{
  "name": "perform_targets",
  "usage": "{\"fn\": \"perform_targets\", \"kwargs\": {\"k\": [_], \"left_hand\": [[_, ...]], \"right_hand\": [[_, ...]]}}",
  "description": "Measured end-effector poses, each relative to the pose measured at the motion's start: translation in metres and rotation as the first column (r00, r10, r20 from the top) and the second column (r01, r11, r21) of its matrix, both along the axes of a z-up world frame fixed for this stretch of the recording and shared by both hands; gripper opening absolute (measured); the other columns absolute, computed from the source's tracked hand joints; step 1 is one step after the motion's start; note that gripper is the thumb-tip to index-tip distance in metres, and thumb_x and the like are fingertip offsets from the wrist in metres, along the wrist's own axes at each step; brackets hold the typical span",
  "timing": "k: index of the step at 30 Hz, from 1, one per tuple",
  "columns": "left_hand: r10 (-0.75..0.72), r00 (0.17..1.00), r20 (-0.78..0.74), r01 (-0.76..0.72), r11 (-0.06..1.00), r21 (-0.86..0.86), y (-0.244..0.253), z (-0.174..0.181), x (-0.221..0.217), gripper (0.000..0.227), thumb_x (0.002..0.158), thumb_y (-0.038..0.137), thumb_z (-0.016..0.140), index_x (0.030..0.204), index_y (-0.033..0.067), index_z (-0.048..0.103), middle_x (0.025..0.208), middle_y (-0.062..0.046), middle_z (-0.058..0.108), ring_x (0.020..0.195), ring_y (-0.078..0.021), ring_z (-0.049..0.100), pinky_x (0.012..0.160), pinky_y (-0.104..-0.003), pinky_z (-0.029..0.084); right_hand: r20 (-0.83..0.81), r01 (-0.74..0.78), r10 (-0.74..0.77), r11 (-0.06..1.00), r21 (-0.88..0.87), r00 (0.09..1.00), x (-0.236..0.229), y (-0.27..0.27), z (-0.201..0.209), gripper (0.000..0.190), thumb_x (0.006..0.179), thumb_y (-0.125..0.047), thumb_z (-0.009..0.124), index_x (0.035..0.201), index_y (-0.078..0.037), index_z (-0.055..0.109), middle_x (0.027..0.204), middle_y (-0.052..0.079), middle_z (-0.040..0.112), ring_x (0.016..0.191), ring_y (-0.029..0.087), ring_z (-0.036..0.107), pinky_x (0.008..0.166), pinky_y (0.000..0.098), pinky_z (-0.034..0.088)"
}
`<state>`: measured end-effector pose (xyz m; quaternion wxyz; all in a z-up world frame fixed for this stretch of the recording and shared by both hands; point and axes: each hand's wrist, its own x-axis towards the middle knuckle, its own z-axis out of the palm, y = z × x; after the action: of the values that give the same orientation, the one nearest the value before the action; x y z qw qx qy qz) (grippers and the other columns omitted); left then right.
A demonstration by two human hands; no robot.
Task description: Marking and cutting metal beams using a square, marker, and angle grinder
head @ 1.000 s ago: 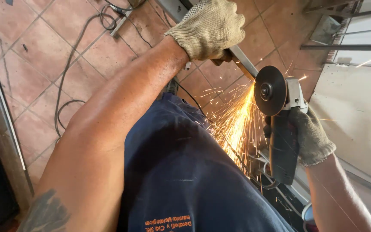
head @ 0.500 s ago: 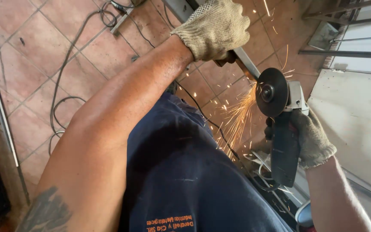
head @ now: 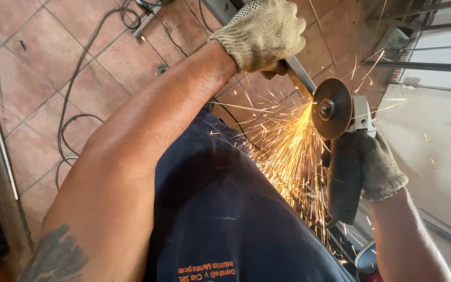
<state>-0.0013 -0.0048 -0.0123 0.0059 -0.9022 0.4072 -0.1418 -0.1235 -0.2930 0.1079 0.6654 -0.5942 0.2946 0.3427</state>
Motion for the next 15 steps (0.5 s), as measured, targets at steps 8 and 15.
{"fn": "perform_targets", "kwargs": {"k": [8, 15], "left_hand": [[0.016, 0.999, 0.041, -0.014, 0.999, -0.036, -0.002, -0.004, 0.001, 0.038, 0.063, 0.066, 0.070, 0.077, 0.0301, 0.066, 0.076, 0.008, 0.058, 0.070, -0.0222, 0.060, 0.034, -0.037, 0.043], [-0.019, 0.995, -0.093, 0.022, 0.999, 0.031, -0.003, 0.001, 0.000, 0.016, 0.078, 0.049, 0.070, 0.080, 0.0324, 0.070, 0.081, 0.006, 0.066, 0.077, -0.0231, 0.065, 0.048, -0.041, 0.050]], "right_hand": [[-0.169, -0.118, 0.047, 0.891, -0.438, 0.984, 0.005, 0.013, 0.014, 0.028, 0.088, -0.007, 0.043, 0.111, 0.001, 0.056, 0.092, 0.025, 0.066, 0.071, 0.038, 0.065, 0.059, 0.0482, 0.054], [-0.055, -0.074, 0.068, 0.990, -0.121, 0.996, -0.004, -0.008, 0.001, 0.032, 0.088, -0.025, 0.065, 0.109, 0.000, 0.063, 0.083, 0.020, 0.068, 0.064, 0.033, 0.067, 0.053, 0.0430, 0.057]]}}
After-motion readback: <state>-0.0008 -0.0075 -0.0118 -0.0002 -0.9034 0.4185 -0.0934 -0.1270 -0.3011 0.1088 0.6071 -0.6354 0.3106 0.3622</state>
